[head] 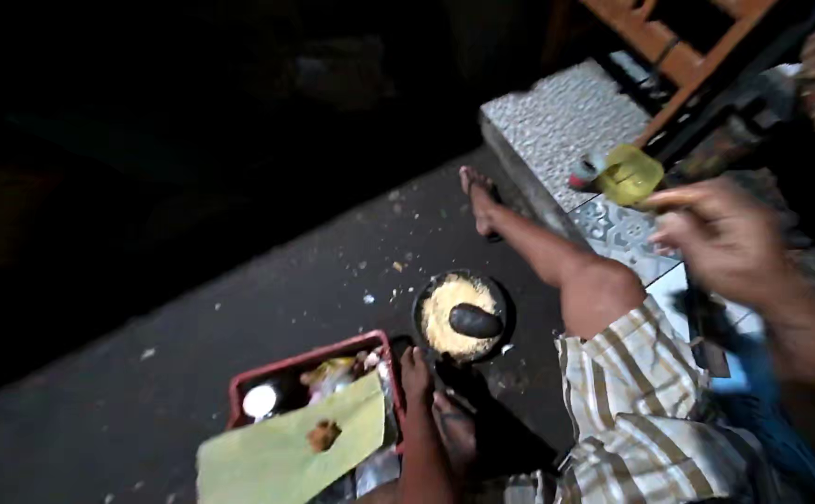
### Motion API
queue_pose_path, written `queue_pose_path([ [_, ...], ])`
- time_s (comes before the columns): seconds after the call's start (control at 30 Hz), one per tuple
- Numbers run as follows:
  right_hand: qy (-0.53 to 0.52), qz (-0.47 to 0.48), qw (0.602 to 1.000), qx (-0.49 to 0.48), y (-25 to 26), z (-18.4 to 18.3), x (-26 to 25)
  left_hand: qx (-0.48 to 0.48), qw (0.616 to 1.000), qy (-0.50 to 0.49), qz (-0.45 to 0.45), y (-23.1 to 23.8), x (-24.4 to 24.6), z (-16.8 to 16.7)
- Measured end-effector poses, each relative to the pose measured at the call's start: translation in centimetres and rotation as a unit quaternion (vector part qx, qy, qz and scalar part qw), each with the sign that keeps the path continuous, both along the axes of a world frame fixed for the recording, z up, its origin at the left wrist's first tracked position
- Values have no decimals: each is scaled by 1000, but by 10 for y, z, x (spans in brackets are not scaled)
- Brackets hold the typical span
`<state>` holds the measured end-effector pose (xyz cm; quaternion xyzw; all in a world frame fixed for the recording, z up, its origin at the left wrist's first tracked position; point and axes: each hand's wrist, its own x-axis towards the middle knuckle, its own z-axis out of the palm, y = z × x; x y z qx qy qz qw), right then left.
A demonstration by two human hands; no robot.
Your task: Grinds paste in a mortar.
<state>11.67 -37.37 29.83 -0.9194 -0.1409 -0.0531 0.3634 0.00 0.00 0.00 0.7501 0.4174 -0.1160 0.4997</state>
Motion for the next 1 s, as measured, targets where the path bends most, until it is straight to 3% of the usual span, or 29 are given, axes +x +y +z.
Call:
queue_pose_path([
  [0.07,209,110,971,-43,60,-52,23,-43,998,3,37,-4,4,-5],
  [0.13,339,134,929,-61,113,-117,47,-75,995,6,62,-9,5,-11],
  [0.27,451,-23,891,-50,162,-250,71,-70,993,17,97,-12,14,-35],
  [0.4,520,-89,849,-4,169,-314,71,-83,989,11,123,-10,30,-46],
  [0.5,518,-80,852,-3,172,-335,68,-86,986,21,143,-4,39,-53],
  [0.73,537,-104,837,26,175,-348,64,-135,971,22,196,-1,45,-56],
  [0.9,531,-120,839,20,166,-333,62,-134,976,13,172,-4,40,-41],
  [1.0,518,-124,842,82,169,-319,61,-114,980,-34,162,2,46,-17],
])
